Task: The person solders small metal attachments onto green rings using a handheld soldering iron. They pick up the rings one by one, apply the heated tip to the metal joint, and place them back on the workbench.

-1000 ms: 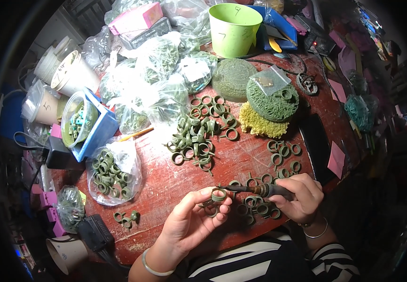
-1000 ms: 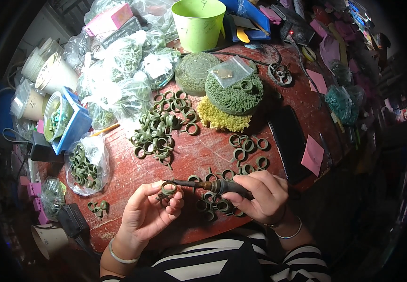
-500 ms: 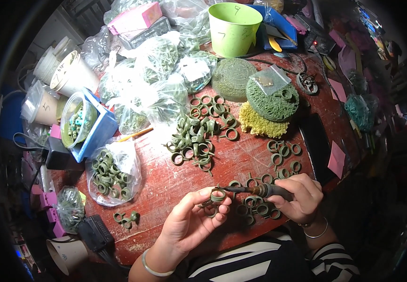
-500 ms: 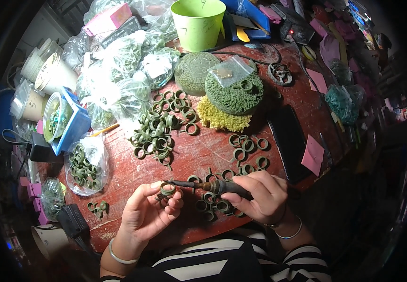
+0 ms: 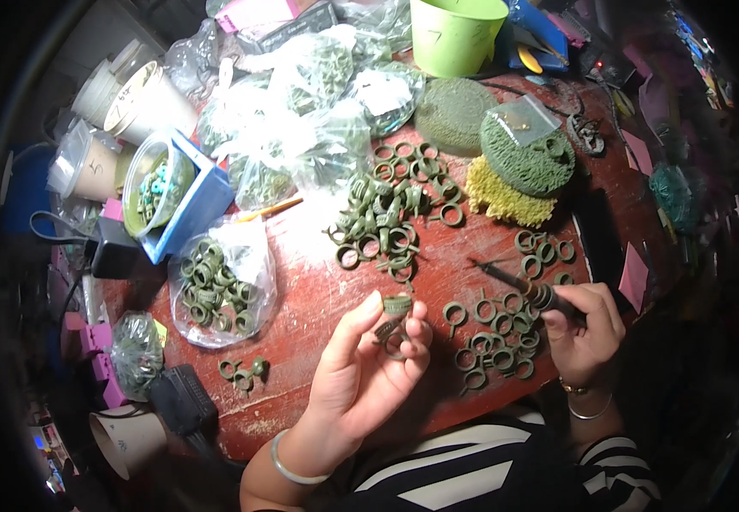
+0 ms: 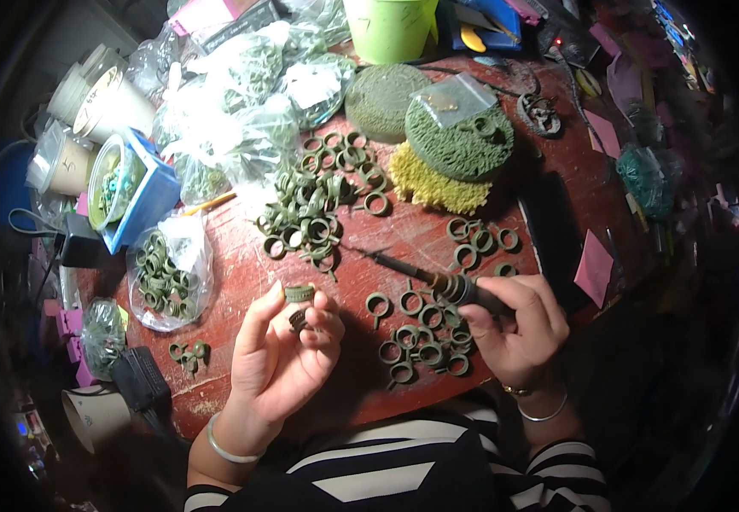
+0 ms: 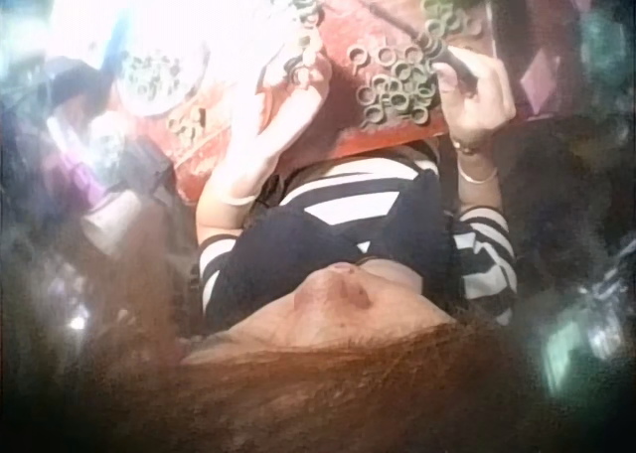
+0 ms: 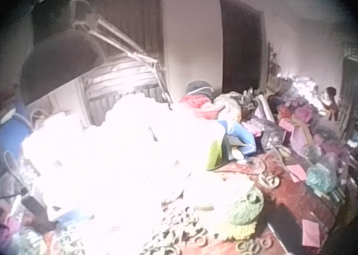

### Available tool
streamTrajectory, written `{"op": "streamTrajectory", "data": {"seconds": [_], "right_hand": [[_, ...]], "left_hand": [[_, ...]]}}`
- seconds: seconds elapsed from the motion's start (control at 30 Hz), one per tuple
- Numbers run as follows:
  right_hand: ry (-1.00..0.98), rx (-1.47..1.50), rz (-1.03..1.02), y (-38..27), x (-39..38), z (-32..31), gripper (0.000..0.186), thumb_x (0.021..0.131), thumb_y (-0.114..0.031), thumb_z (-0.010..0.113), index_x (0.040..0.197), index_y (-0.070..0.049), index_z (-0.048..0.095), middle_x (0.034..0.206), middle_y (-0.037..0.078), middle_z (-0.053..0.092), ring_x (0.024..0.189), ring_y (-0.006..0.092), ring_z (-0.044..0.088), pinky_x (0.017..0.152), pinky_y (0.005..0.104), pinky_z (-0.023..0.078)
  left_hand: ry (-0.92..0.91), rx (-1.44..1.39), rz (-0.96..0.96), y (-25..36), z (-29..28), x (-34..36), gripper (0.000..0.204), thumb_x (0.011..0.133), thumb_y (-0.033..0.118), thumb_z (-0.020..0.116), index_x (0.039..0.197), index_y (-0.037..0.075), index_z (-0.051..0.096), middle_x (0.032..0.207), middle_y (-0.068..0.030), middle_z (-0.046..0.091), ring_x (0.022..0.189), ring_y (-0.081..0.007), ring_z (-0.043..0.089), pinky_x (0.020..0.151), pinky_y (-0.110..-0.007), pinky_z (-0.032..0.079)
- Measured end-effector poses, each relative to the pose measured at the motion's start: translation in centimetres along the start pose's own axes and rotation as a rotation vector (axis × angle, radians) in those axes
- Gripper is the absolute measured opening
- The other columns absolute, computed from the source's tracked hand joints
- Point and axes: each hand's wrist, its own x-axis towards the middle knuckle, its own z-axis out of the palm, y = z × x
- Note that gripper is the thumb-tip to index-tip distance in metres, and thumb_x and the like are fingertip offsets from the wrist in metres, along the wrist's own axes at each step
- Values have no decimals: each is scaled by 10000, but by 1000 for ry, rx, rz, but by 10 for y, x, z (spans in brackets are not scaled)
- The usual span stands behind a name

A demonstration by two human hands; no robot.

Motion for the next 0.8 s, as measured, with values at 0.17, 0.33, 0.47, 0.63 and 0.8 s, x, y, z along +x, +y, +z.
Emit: {"op": "streamTrajectory", "data": {"seconds": [0.17,0.33,0.47,0.63,0.8], "right_hand": [[47,25,-30,2,3,6,292,904,-200,790,1066,17,679,876,70,610,632,86,519,512,211,405],[-14,69,64,-13,9,10,264,887,-75,786,1104,20,670,912,62,614,640,49,493,521,197,391],[-34,96,-13,-17,17,18,291,873,-14,772,1143,14,667,927,54,618,627,39,471,521,196,382],[-103,92,-14,-16,18,23,281,891,-68,772,1140,13,671,907,64,633,605,82,467,510,217,365],[-75,116,28,-10,17,24,266,892,-108,784,1099,16,672,872,72,631,597,100,451,495,228,334]], "left_hand": [[2,-38,29,2,-1,1,335,993,294,671,1080,-27,629,1113,-120,656,960,-167,628,763,-265,550],[2,-73,9,3,-1,1,328,989,299,679,1085,-11,629,1105,-111,664,945,-164,641,743,-256,554],[0,-87,20,4,0,-1,334,985,295,685,1100,-12,622,1113,-113,660,944,-163,642,744,-255,556],[-4,-87,7,4,0,-1,348,975,292,698,1122,-10,608,1123,-116,654,948,-163,643,747,-257,559],[-21,-106,-5,4,1,-1,341,977,284,691,1125,-10,603,1118,-115,652,949,-165,644,751,-260,559]]}}
